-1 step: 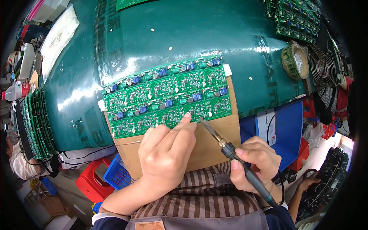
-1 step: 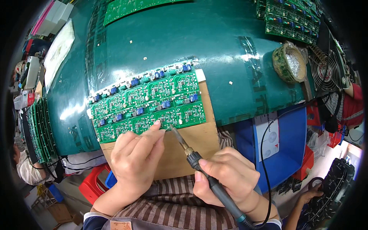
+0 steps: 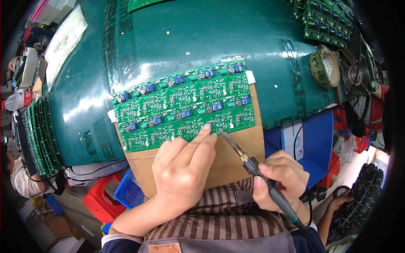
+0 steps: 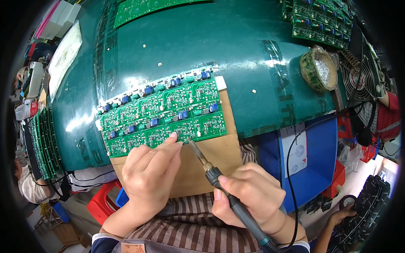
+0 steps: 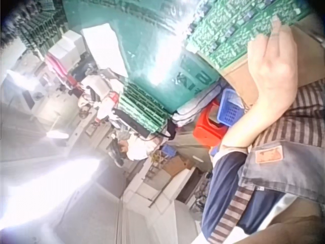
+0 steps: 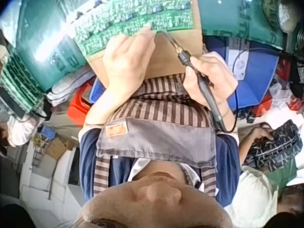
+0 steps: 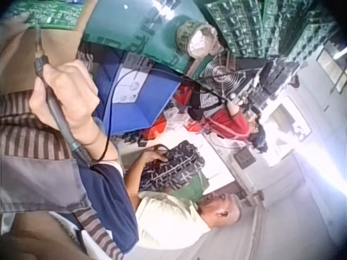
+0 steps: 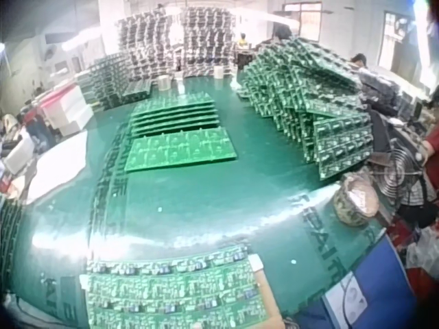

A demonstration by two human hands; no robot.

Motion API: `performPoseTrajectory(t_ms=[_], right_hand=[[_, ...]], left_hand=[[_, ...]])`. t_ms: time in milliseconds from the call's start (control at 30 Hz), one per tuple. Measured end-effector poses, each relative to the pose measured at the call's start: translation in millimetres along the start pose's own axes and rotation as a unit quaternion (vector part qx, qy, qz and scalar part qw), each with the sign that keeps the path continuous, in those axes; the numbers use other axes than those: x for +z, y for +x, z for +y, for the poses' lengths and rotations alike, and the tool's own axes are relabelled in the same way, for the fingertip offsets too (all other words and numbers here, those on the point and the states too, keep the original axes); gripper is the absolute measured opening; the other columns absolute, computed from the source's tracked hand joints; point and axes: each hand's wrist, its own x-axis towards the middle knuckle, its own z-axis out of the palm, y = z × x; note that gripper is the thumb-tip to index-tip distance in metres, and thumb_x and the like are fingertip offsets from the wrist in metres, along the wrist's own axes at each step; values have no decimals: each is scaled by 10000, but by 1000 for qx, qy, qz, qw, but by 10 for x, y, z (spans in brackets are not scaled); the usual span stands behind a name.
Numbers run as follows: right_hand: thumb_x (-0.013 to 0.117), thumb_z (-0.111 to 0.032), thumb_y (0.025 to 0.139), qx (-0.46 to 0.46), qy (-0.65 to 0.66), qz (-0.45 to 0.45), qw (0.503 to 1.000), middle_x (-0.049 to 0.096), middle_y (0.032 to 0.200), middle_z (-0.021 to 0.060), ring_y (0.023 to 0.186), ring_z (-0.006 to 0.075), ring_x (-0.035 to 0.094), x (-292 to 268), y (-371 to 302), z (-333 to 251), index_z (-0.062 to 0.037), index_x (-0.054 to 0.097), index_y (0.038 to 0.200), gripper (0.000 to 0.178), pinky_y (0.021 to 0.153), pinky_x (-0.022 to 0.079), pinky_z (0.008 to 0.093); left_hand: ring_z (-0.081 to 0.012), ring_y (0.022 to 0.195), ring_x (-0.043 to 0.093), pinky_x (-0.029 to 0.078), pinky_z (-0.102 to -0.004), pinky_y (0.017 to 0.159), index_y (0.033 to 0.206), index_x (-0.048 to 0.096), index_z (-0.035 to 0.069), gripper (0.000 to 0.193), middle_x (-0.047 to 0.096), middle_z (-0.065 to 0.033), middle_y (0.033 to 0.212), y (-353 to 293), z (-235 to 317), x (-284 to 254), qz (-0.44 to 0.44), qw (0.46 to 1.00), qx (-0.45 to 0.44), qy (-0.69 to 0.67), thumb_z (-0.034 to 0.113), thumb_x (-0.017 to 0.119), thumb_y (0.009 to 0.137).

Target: The person solders components onto circuit boards using a soldering iron, stacks the finished boards, and loads new circuit boards from a pile onto a cardboard support to solder them.

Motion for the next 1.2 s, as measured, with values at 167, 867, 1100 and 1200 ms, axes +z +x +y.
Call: performPoseTrajectory(t_ms=[167, 867, 1100, 1200], right_hand=[[715, -4, 655, -2, -18, -15, 1000, 600, 640, 92, 515, 218, 590, -39, -1, -69, 30, 618, 840, 212, 512, 498, 300], [692, 15, 658, 13, -30, 9, 999, 602, 644, 81, 514, 220, 575, 34, 0, -69, 1, 613, 868, 224, 521, 473, 302], [693, 3, 675, 17, -7, 9, 1000, 598, 644, 93, 516, 221, 573, -45, -13, -52, 17, 615, 859, 200, 515, 474, 309], [689, -3, 692, 19, -23, 46, 998, 590, 638, 96, 504, 224, 557, -186, -37, -38, 25, 612, 861, 188, 504, 461, 315]], left_hand=[[-182, 591, 521, 434, -297, 565, 867, 688, 52, 224, 722, -74, 973, 24, -17, -91, -50, 998, 1, -30, -26, 756, 668], [-167, 619, 533, 422, -292, 556, 910, 716, 62, 295, 702, -76, 999, -83, -79, 56, 24, 999, 19, 24, -4, 752, 624], [-156, 620, 512, 412, -277, 530, 892, 725, 62, 247, 686, -102, 1015, -49, -76, 60, 17, 999, 43, 26, 69, 665, 653], [-164, 607, 516, 425, -280, 543, 882, 726, 59, 242, 695, -109, 1003, -7, -12, 45, 19, 1000, 22, 5, 43, 699, 642]])
